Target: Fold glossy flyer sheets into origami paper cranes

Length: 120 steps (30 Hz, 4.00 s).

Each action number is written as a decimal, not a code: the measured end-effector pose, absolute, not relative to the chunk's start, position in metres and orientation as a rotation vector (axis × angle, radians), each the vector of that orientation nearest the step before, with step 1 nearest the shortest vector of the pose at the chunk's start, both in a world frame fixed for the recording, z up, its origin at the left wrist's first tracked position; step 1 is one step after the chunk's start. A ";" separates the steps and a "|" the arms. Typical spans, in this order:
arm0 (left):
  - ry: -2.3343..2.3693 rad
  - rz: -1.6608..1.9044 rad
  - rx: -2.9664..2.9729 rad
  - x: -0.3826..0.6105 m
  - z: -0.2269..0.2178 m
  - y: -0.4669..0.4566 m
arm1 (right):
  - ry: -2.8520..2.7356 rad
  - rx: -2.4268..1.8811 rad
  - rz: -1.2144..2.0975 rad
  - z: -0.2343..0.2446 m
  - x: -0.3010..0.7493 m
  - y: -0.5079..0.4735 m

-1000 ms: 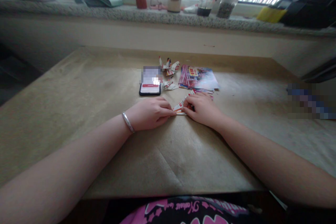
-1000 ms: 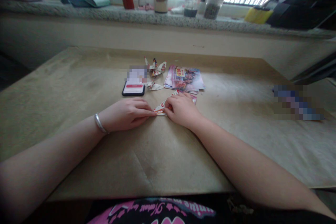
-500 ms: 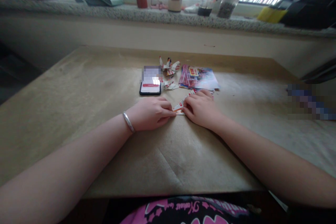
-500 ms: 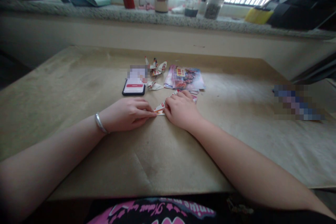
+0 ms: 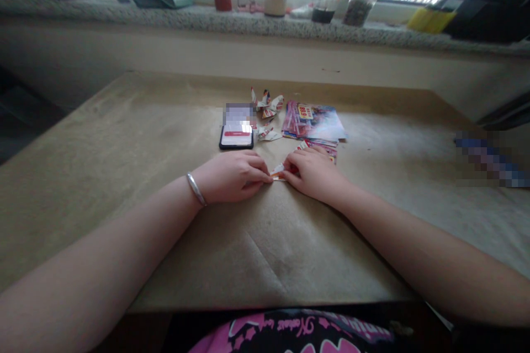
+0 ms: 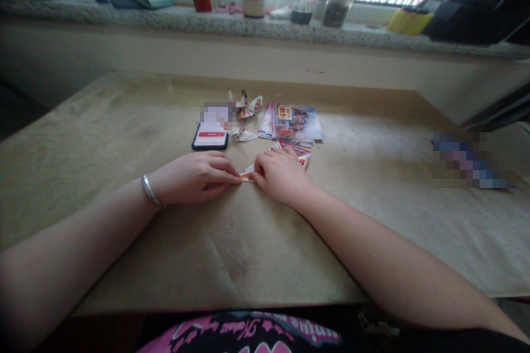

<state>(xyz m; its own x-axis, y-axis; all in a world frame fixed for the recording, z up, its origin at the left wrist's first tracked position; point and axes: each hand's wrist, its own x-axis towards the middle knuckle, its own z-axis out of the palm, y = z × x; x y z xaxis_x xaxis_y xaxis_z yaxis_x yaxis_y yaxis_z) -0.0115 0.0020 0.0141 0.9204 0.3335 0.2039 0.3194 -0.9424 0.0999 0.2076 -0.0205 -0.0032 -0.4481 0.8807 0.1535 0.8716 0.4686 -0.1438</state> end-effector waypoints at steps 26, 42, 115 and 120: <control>0.693 0.290 2.889 -0.015 0.013 0.004 | -2.535 -1.190 0.229 -0.006 0.215 -0.016; 0.543 0.254 2.862 -0.019 0.022 0.002 | -2.597 -1.331 0.276 0.000 0.207 -0.012; 0.557 0.243 3.035 -0.017 0.021 -0.001 | -2.487 -1.404 0.300 -0.005 0.206 -0.011; 0.551 0.243 3.045 -0.016 0.021 -0.001 | -2.476 -1.409 0.315 -0.005 0.206 -0.012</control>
<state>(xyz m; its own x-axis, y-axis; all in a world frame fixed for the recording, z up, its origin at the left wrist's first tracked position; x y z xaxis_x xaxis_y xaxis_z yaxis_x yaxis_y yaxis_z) -0.0164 -0.0010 0.0208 0.9247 0.3512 0.1468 0.3454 -0.9362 0.0646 0.2056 -0.0119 -0.0049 -0.4884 0.8631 0.1287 0.8033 0.5022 -0.3202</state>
